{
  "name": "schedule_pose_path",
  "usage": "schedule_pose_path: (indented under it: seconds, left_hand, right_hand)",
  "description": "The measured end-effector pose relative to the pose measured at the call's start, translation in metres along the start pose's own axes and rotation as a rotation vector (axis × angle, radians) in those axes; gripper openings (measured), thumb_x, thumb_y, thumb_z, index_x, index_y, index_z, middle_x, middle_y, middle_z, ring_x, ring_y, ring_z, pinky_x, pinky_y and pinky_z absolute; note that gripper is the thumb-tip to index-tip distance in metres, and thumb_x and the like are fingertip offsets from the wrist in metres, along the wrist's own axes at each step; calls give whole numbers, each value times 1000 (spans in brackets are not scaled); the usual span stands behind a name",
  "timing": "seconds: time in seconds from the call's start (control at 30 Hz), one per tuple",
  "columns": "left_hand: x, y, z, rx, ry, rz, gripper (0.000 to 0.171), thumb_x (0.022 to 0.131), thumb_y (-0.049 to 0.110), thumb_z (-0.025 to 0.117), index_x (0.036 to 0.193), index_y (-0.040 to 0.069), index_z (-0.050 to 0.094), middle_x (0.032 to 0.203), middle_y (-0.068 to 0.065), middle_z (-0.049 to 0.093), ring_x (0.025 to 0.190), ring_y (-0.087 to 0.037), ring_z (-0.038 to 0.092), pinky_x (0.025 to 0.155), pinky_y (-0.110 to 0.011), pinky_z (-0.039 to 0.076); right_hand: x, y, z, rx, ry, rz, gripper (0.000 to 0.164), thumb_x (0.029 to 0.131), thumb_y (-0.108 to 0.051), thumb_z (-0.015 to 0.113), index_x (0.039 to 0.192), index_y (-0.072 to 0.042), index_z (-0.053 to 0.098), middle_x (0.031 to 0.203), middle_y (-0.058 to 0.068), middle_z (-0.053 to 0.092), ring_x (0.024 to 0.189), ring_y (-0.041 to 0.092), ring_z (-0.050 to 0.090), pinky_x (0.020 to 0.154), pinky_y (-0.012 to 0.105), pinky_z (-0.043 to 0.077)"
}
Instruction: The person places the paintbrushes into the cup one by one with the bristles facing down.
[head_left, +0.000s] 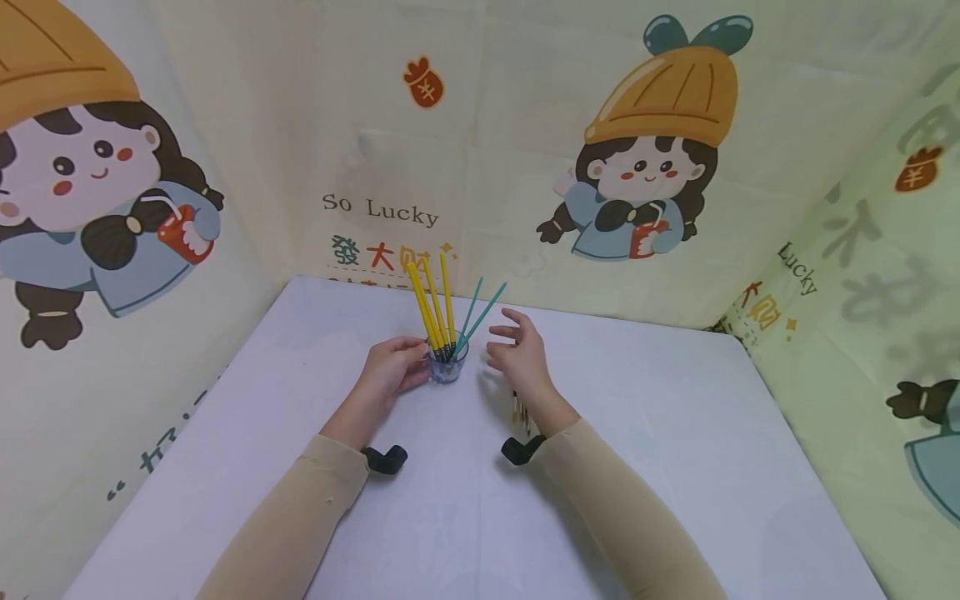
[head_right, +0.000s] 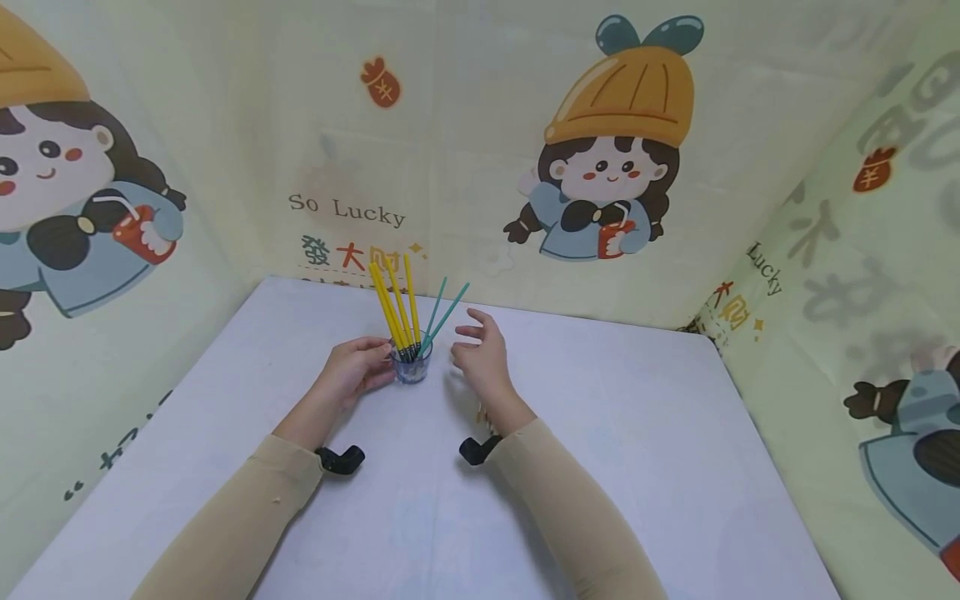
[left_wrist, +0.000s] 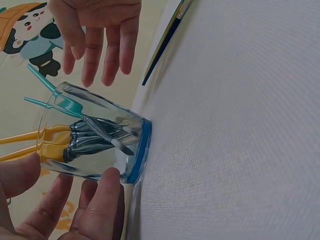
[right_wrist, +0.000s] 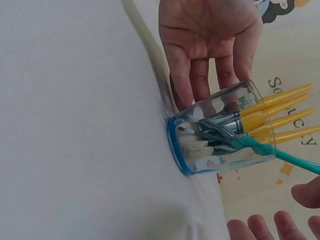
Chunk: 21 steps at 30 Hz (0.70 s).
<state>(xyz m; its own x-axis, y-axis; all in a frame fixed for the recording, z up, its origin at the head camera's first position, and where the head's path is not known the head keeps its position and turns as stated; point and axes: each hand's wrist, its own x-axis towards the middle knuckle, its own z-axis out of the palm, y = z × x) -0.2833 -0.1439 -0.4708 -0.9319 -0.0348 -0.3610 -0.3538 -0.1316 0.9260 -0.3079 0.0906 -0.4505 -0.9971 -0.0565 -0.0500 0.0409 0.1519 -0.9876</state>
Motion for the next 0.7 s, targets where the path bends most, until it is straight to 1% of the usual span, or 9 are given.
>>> schedule_pose_path:
  seconds: [0.1, 0.27, 0.4, 0.57, 0.7]
  left_hand:
    - [0, 0, 0, -2, 2, -4, 34, 106, 19, 68, 137, 6, 67, 134, -11, 66, 124, -27, 63, 112, -43, 60]
    - [-1, 0, 0, -6, 8, -14, 32, 106, 19, 68, 136, 7, 68, 134, -11, 66, 123, -26, 64, 108, -40, 62]
    - [-1, 1, 0, -2, 8, -13, 32, 106, 20, 68, 136, 8, 68, 135, -11, 65, 123, -25, 64, 107, -39, 63]
    - [-1, 2, 1, 2, 16, -19, 30, 106, 20, 68, 135, 10, 68, 135, -11, 65, 124, -26, 64, 105, -38, 64]
    - [-1, 1, 1, 0, 14, -16, 32, 106, 19, 68, 136, 8, 68, 135, -12, 65, 123, -26, 64, 107, -39, 63]
  right_hand:
    - [0, 2, -3, -14, 9, 18, 72, 99, -4, 71, 161, -26, 43, 148, 16, 64, 125, 35, 70, 95, 47, 68]
    - [1, 6, -10, -35, 21, 47, 71, 99, -6, 72, 161, -28, 44, 147, 15, 65, 122, 32, 70, 90, 40, 69]
    - [-1, 8, -17, -41, 18, 68, 71, 99, -6, 72, 161, -26, 44, 145, 17, 65, 119, 34, 71, 89, 41, 69]
    - [-3, 12, -26, -24, 11, 93, 73, 100, -2, 70, 163, -21, 40, 144, 20, 64, 116, 40, 72, 86, 44, 70]
    - [-4, 18, -32, -19, -2, 100, 75, 99, -2, 70, 165, -18, 37, 143, 21, 64, 116, 41, 73, 84, 44, 70]
